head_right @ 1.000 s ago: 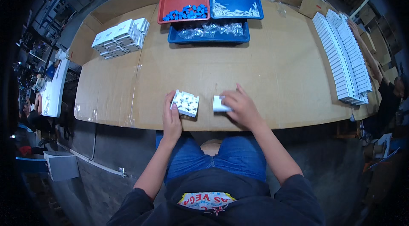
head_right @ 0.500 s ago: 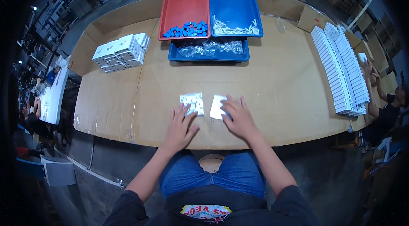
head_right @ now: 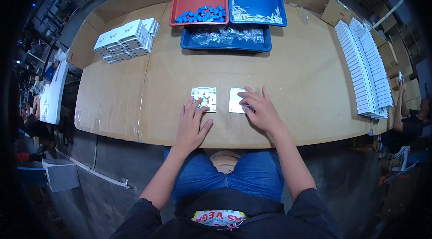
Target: The person assembles an electronic housing by hand, inserting blue plastic components and small white pieces into a white casing, then closing the box.
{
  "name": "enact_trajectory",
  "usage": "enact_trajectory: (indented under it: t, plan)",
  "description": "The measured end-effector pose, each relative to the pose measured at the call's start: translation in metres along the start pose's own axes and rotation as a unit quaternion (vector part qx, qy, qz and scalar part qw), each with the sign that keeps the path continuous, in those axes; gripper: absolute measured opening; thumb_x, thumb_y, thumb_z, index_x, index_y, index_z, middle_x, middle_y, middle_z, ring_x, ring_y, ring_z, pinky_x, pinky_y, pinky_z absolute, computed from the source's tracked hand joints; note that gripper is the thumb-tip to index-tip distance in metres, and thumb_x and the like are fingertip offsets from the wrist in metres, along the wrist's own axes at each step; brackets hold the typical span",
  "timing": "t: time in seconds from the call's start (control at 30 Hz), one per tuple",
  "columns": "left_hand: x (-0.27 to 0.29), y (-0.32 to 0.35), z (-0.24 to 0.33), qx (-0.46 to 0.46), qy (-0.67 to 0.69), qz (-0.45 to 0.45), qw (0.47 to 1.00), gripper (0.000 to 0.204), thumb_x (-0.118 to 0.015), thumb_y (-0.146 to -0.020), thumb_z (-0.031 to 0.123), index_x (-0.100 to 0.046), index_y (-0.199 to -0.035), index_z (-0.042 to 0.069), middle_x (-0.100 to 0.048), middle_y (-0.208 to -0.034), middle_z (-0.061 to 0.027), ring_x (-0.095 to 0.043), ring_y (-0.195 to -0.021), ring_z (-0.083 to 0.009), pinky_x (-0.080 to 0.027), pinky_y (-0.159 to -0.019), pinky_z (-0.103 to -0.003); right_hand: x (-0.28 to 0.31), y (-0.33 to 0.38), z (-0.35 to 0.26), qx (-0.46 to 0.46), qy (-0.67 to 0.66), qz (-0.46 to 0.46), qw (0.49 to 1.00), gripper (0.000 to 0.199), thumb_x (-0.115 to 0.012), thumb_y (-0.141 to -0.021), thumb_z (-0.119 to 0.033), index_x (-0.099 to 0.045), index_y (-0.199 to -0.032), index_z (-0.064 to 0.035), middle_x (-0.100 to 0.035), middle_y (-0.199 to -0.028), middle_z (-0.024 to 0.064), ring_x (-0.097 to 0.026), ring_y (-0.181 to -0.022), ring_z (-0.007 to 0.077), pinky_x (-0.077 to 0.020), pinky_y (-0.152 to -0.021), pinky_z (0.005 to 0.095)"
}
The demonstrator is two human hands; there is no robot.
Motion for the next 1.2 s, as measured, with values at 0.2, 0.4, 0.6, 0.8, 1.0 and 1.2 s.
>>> enact_trajectory:
  t: [0.2, 0.4, 0.6, 0.8, 1.0, 1.2]
  plan:
    - [0.005, 0.002, 0.006, -0.032, 0.012, 0.056, 0.998, 0.052, -0.068, -0.098, 0.039, -0.057, -0.138, 0.008, -0.042, -0.156, -0.0201, -0.028, -0.153, -0.0469, -0.02, -0.122, -0.068, 0.041, -0.073, 0.011, 0.006, -0.031, 0.141, 0.989, 0.011, -0.067, -0.093, -0.012, -0.07, -0.102, -0.0063, -0.067, -0.117, 0.0112, -0.061, -0.122, 0.0343, -0.043, -0.109, 0.0542]
    - [0.02, 0.013, 0.002, -0.012, 0.02, 0.128, 0.991, 0.059, -0.073, -0.093, 0.035, -0.056, -0.139, 0.002, -0.045, -0.153, -0.0224, -0.034, -0.15, -0.0484, -0.03, -0.121, -0.06, 0.034, -0.199, 0.059, -0.062, 0.102, 0.135, 0.984, 0.024, -0.059, -0.098, -0.024, -0.074, -0.107, -0.0077, -0.073, -0.111, 0.0168, -0.068, -0.109, 0.0389, -0.0519, -0.095, 0.0501]
    - [0.022, 0.013, 0.003, -0.007, 0.063, 0.178, 0.982, 0.054, -0.078, -0.089, 0.027, -0.06, -0.133, 0.0, -0.054, -0.142, -0.0225, -0.046, -0.143, -0.0465, -0.043, -0.115, -0.052, 0.008, -0.254, 0.133, -0.166, 0.093, 0.029, 0.981, 0.035, -0.059, -0.099, -0.032, -0.079, -0.112, -0.0068, -0.073, -0.114, 0.0269, -0.07, -0.107, 0.0426, -0.0547, -0.094, 0.0516]
    - [0.031, 0.019, -0.002, -0.007, 0.074, 0.193, 0.978, 0.048, -0.078, -0.088, 0.023, -0.063, -0.128, 0.001, -0.057, -0.137, -0.0206, -0.051, -0.138, -0.0435, -0.045, -0.113, -0.05, 0.051, -0.21, 0.071, -0.034, -0.058, 0.243, 0.968, 0.024, -0.069, -0.096, -0.021, -0.077, -0.103, 0.0013, -0.074, -0.101, 0.0239, -0.072, -0.092, 0.0397, -0.0565, -0.085, 0.0451]
    - [0.048, 0.003, 0.008, -0.019, 0.075, 0.214, 0.974, 0.046, -0.077, -0.089, 0.019, -0.063, -0.128, 0.001, -0.062, -0.13, -0.0178, -0.06, -0.125, -0.037, -0.049, -0.106, -0.045, 0.062, -0.12, -0.008, -0.025, -0.385, 0.248, 0.888, 0.023, -0.075, -0.092, -0.002, -0.069, -0.114, 0.0, -0.07, -0.095, 0.0055, -0.067, -0.087, 0.01, -0.0549, -0.078, 0.0259]
    - [0.077, -0.074, 0.065, 0.084, 0.479, 0.154, 0.86, 0.038, -0.067, -0.104, 0.028, -0.062, -0.126, -0.003, -0.069, -0.106, -0.0083, -0.066, -0.09, -0.0133, -0.052, -0.078, -0.028, 0.081, -0.057, -0.082, -0.022, -0.487, 0.124, 0.864, 0.038, -0.078, -0.09, 0.002, -0.064, -0.125, -0.0005, -0.068, -0.096, 0.0026, -0.067, -0.089, 0.0073, -0.0554, -0.08, 0.0221]
Point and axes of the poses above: each hand's wrist, its own y-axis away from the middle knuckle, its own x-axis out of the back of the hand, z = x × y, the point moved 9 cm from there along -y, towards the middle knuckle
